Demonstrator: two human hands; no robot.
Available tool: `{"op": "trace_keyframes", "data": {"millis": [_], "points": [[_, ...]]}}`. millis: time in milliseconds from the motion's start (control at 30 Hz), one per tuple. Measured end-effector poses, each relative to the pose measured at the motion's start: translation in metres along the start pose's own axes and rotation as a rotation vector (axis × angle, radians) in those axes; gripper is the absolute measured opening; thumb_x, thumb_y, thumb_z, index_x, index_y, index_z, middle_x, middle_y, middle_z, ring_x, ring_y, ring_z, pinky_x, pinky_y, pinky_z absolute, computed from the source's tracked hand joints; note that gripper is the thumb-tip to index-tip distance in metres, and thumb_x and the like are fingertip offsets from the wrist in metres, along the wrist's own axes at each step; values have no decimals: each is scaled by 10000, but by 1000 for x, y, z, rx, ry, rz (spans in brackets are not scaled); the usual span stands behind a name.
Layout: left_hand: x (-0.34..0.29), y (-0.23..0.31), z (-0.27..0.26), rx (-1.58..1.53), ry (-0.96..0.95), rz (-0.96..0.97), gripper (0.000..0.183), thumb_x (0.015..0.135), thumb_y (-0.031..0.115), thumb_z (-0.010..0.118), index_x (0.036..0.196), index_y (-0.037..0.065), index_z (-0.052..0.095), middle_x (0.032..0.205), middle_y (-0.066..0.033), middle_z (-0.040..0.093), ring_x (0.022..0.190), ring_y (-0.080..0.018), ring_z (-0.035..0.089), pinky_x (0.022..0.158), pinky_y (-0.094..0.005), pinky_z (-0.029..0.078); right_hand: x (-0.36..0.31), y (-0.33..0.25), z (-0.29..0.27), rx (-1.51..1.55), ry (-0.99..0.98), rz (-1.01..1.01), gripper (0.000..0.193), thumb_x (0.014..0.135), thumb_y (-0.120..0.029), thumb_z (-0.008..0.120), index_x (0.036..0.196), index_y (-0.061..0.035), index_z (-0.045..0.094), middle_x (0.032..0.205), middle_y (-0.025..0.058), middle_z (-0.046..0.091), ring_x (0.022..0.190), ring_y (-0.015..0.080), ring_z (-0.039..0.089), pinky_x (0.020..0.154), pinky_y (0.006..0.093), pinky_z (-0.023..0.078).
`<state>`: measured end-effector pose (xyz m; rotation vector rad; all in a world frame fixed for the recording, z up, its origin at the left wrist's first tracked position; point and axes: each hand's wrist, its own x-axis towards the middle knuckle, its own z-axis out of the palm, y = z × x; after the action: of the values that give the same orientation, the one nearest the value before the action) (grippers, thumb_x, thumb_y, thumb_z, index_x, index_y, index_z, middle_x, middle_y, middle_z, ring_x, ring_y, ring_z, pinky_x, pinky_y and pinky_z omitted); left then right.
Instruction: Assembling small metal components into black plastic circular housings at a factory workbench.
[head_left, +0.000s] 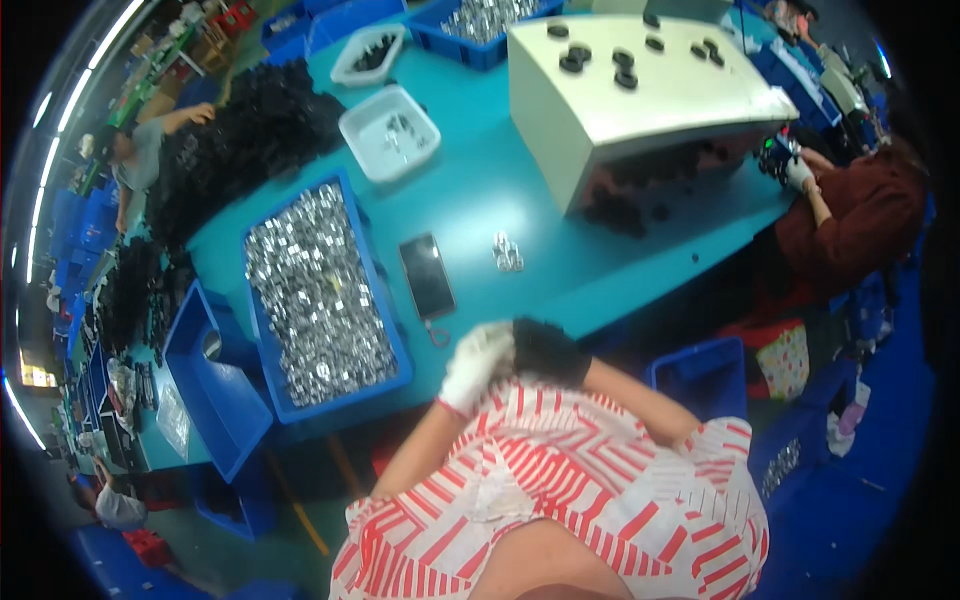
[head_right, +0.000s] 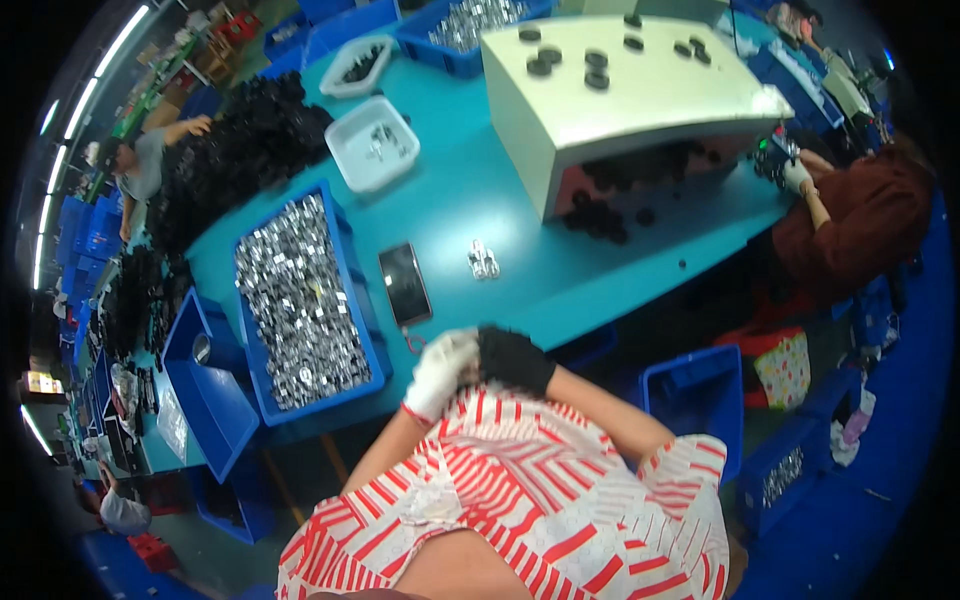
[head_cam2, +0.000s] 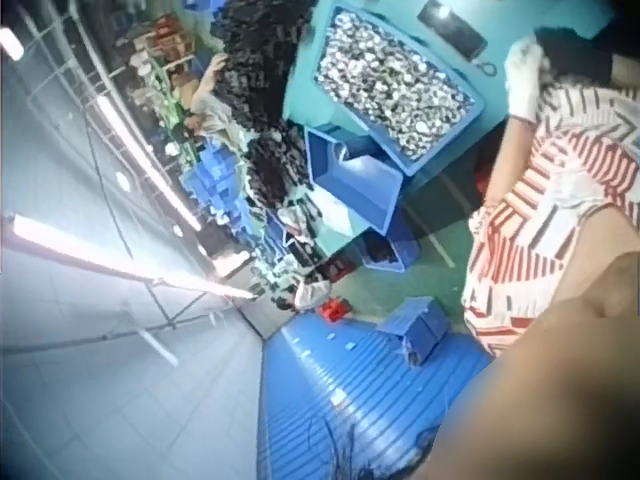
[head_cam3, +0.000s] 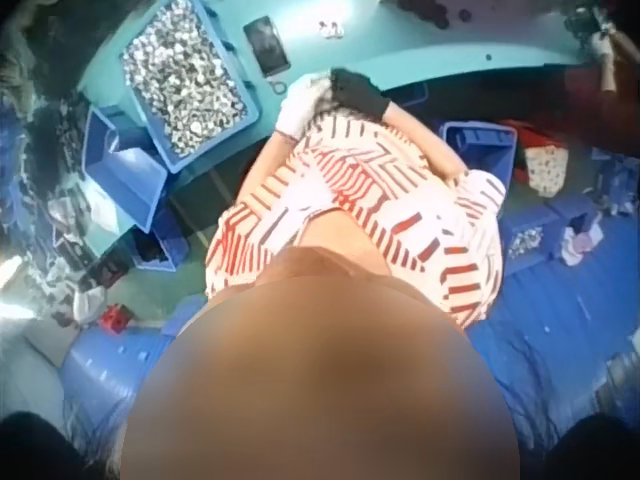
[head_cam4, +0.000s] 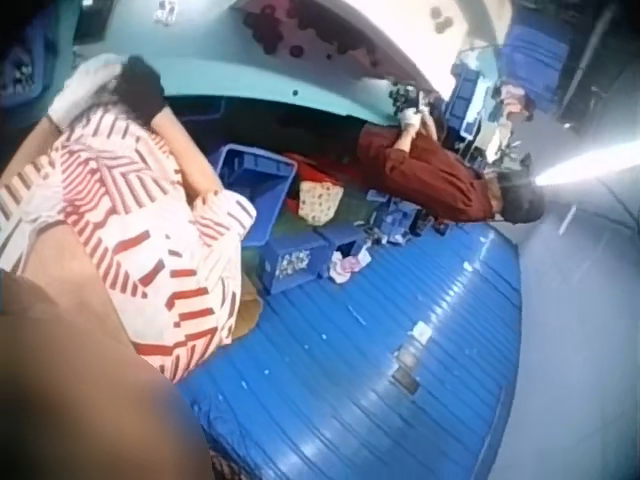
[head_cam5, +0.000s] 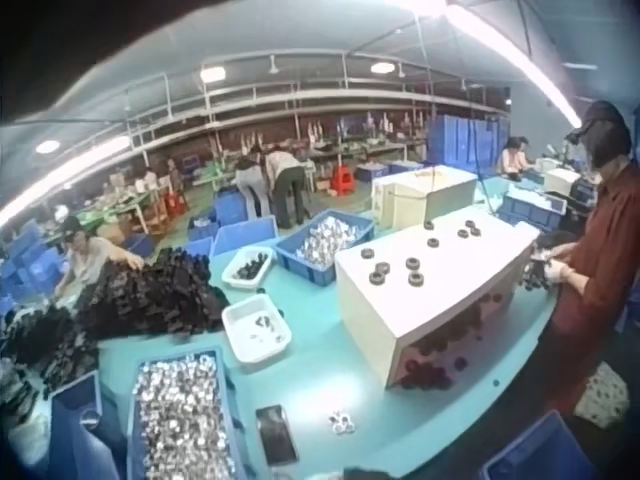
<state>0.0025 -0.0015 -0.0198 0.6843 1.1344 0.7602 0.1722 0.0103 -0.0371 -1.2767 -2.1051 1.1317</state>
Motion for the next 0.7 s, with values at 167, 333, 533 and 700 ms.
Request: {"op": "trace_keyframes", "data": {"millis": [167, 333, 533, 700], "points": [[13, 21, -11, -373, -219, 8, 421, 897, 204, 565, 1203, -66, 463, 962, -95, 614, 731, -160, 618, 572, -214, 500, 20, -9, -23, 676, 84, 221, 256, 837, -85, 631, 1071, 0, 569, 893, 52, 626, 773, 108, 591, 688, 251, 495], [7, 16, -5, -303, -114, 13, 416, 875, 140, 563, 1219, -69, 456, 982, -97, 604, 770, -148, 625, 615, -223, 515, 16, -2, -14, 694, 91, 316, 280, 830, -73, 620, 1100, -19, 567, 911, 75, 621, 775, 125, 593, 684, 264, 498], [-7, 18, 7, -75, 79, 98, 404, 842, 95, 586, 1190, -78, 474, 971, -102, 607, 795, -135, 622, 696, -236, 531, 1, -22, -13, 143, 94, -67, 441, 784, -88, 630, 1206, -98, 504, 1026, 93, 538, 885, 224, 594, 742, 333, 492], [-15, 32, 17, 25, 63, 17, 340, 828, 47, 556, 1155, -43, 533, 946, -66, 613, 779, -108, 589, 671, -210, 491, 1, -25, -11, -73, 65, -27, 470, 736, -146, 669, 1177, -107, 515, 1006, 99, 532, 881, 256, 588, 732, 355, 489]]}}
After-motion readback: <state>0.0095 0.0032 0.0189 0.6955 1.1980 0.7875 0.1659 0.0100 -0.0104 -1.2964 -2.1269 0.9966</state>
